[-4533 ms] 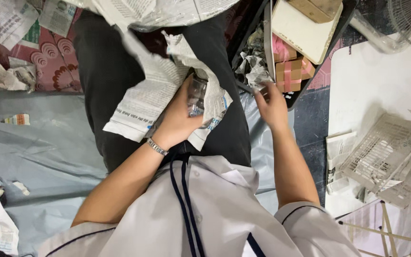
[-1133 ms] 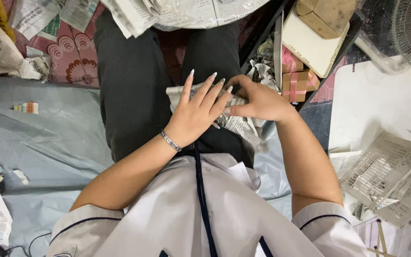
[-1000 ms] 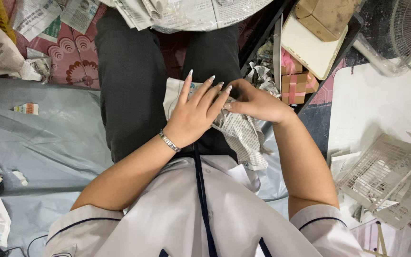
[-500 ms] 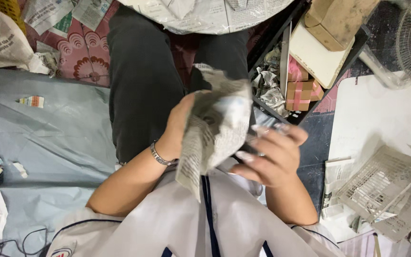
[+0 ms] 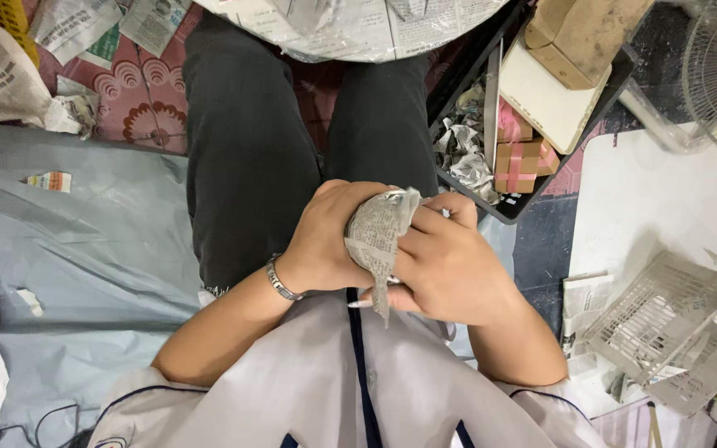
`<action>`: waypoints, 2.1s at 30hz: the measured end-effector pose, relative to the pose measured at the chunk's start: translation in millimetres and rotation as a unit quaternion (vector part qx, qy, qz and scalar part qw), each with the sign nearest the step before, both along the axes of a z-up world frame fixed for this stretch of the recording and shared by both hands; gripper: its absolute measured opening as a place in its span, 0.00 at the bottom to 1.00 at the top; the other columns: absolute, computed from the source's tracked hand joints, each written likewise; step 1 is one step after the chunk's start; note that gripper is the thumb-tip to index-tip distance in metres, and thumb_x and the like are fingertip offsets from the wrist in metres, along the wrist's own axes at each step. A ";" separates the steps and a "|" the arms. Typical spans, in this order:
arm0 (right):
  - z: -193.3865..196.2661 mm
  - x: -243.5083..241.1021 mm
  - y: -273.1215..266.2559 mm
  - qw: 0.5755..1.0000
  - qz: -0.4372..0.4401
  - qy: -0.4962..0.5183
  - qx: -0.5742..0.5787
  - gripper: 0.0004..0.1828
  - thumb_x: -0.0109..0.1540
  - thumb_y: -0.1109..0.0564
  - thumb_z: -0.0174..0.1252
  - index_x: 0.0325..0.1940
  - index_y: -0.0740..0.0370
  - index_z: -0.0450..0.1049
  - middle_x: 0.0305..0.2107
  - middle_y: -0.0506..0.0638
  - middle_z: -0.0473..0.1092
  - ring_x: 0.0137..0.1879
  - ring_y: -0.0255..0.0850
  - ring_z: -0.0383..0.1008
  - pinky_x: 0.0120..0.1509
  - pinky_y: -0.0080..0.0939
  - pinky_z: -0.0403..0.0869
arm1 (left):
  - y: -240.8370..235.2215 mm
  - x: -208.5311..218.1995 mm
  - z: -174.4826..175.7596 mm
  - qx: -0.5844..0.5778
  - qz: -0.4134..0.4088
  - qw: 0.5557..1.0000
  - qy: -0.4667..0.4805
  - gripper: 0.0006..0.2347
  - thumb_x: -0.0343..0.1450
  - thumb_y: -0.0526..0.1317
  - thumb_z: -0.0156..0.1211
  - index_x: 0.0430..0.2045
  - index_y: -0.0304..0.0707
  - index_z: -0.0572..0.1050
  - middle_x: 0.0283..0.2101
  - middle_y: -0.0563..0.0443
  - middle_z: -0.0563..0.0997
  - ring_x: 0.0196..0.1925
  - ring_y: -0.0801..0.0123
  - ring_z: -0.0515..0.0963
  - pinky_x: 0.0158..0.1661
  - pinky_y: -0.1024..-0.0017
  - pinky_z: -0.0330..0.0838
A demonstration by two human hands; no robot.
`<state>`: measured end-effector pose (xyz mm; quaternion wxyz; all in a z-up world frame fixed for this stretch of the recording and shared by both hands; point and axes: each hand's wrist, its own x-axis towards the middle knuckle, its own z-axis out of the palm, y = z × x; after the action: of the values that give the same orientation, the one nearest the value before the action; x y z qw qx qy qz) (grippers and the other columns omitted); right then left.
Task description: The person sits cross-legged and repeatedly wraps small objects with newspaper sheets. They fold the paper around each item, tuck the edges, and place the wrapped bundle on a nearby table. A glass jar is also wrapped in the same manner.
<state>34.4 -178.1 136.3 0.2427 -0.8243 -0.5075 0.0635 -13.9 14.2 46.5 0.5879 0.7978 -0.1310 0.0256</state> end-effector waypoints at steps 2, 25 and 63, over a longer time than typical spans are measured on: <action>3.5 -2.5 4.7 1.000 -0.008 0.000 -0.021 0.25 0.59 0.36 0.63 0.50 0.54 0.78 0.44 0.48 0.76 0.54 0.46 0.74 0.60 0.53 0.60 | 3.6 -0.3 -2.5 0.006 -0.006 1.000 -0.005 0.37 0.48 0.48 0.80 0.53 0.38 0.73 0.52 0.49 0.82 0.51 0.59 0.82 0.57 0.60 0.68; -56.2 -50.7 19.0 0.947 -0.037 -0.302 0.099 0.33 0.65 0.36 0.61 0.65 0.60 0.72 0.56 0.54 0.70 0.62 0.53 0.69 0.70 0.59 0.61 | -5.2 -0.5 0.2 0.170 0.208 0.961 -0.065 0.37 0.49 0.47 0.80 0.53 0.33 0.71 0.52 0.44 0.80 0.51 0.54 0.80 0.52 0.58 0.65; -78.1 -18.7 -39.7 0.792 -0.203 0.452 0.358 0.59 0.52 0.29 0.74 0.73 0.59 0.53 0.67 0.47 0.61 0.68 0.43 0.69 0.70 0.43 0.70 | 24.6 14.1 2.8 0.391 -0.023 0.828 -0.401 0.14 0.74 0.47 0.59 0.53 0.49 0.70 0.57 0.50 0.77 0.58 0.61 0.78 0.55 0.60 0.66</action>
<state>15.7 -217.9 58.2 0.7291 -0.6401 -0.1479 0.1919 0.3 38.9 49.3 0.1224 0.8773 -0.3728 0.2765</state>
